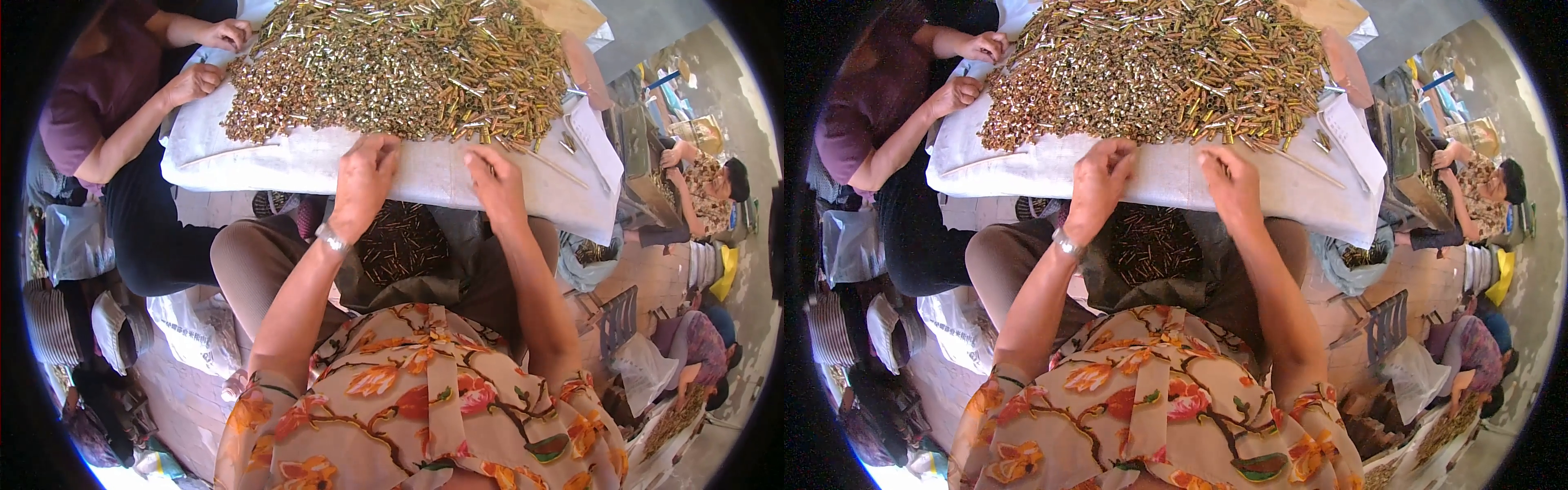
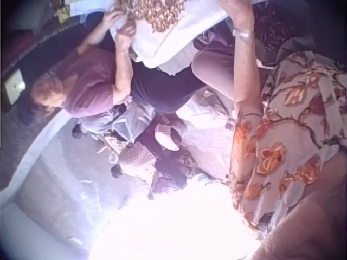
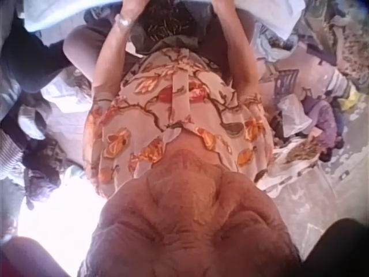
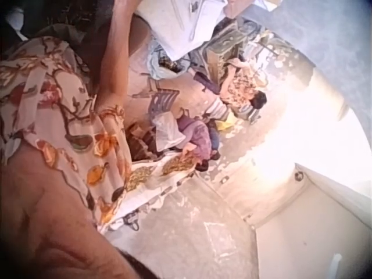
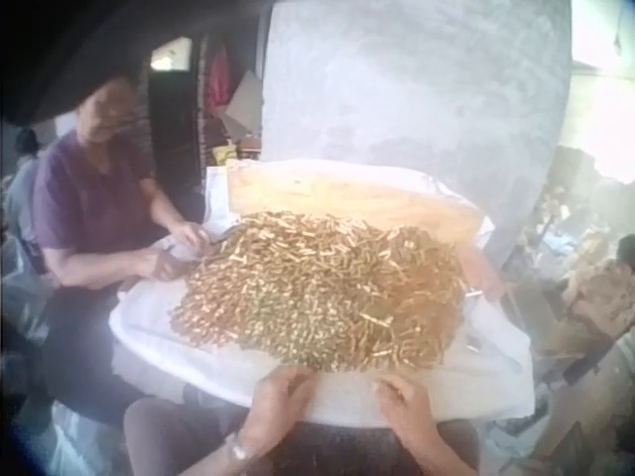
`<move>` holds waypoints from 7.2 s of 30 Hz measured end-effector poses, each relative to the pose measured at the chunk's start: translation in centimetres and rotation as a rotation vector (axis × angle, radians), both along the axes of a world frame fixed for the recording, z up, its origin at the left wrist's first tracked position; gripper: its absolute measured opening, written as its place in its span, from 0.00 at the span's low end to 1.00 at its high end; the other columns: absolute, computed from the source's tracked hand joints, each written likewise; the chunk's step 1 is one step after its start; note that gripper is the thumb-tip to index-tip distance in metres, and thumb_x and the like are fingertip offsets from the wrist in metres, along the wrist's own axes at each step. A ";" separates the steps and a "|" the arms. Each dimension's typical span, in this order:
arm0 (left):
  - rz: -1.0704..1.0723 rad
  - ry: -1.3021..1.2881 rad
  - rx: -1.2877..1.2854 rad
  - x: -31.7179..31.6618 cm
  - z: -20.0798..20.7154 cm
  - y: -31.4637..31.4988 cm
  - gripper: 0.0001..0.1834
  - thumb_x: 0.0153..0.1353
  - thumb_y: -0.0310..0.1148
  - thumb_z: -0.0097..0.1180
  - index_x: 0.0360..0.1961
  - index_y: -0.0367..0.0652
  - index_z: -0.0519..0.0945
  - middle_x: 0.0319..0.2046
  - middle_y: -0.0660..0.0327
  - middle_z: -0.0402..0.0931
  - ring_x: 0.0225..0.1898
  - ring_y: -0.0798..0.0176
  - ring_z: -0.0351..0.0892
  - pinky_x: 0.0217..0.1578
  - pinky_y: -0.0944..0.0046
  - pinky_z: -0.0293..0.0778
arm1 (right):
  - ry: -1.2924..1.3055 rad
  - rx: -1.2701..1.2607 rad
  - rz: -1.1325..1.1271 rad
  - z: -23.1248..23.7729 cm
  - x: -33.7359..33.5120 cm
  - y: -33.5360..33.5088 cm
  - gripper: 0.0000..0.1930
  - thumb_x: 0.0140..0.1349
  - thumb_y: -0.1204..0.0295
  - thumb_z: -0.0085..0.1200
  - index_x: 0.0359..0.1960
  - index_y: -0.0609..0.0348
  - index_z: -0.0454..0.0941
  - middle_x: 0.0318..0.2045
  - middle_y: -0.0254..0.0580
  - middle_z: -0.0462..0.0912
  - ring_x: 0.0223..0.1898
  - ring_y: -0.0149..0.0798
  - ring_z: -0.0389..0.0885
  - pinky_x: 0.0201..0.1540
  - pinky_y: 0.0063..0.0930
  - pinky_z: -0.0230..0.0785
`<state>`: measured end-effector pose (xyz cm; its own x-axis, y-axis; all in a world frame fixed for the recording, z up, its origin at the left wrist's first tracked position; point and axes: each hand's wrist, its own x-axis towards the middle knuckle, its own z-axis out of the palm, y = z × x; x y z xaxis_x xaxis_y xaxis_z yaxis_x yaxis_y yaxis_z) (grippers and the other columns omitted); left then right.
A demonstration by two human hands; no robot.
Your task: The person sits down at a table and repeatedly assembles small metal hardware components by inserting pins into sleeves by hand.
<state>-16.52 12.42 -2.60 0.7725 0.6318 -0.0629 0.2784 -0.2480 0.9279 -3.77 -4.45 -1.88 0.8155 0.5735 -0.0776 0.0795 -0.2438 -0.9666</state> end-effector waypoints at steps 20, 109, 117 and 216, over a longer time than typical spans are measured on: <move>-0.149 0.140 1.155 3.1 0.7 0.5 0.08 0.47 0.21 0.56 0.30 0.41 0.75 0.33 0.54 0.77 0.39 0.57 0.80 0.38 0.62 0.78 | -1.267 -0.520 0.324 -1.5 3.8 2.0 0.09 0.55 0.78 0.49 0.39 0.59 0.73 0.34 0.46 0.74 0.30 0.49 0.80 0.32 0.41 0.74; -0.028 -0.250 0.572 0.8 -0.7 -1.3 0.06 0.53 0.21 0.58 0.34 0.36 0.79 0.31 0.53 0.78 0.34 0.56 0.80 0.35 0.62 0.78 | -0.872 -0.221 -0.064 -2.0 3.9 2.5 0.07 0.55 0.77 0.56 0.36 0.63 0.77 0.31 0.51 0.80 0.31 0.52 0.79 0.37 0.38 0.70; -0.051 -0.397 -0.695 -3.6 0.2 -3.6 0.11 0.64 0.23 0.53 0.47 0.35 0.78 0.39 0.57 0.80 0.41 0.65 0.81 0.44 0.67 0.79 | 0.013 -0.061 0.112 3.0 -2.8 -1.7 0.09 0.63 0.73 0.54 0.43 0.60 0.79 0.27 0.34 0.78 0.24 0.25 0.70 0.28 0.20 0.63; -0.069 -0.565 -0.537 -8.1 3.4 -7.2 0.10 0.62 0.19 0.53 0.45 0.33 0.78 0.40 0.60 0.80 0.42 0.68 0.81 0.45 0.71 0.77 | -0.066 0.337 0.167 5.2 -10.4 -2.7 0.08 0.63 0.77 0.55 0.42 0.68 0.77 0.35 0.38 0.82 0.33 0.25 0.79 0.38 0.17 0.72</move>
<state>-24.65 5.21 0.82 0.8148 0.5758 0.0682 -0.2719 0.2756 0.9220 -14.14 -7.17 3.35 0.7057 0.6833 0.1873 0.1557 0.1084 -0.9818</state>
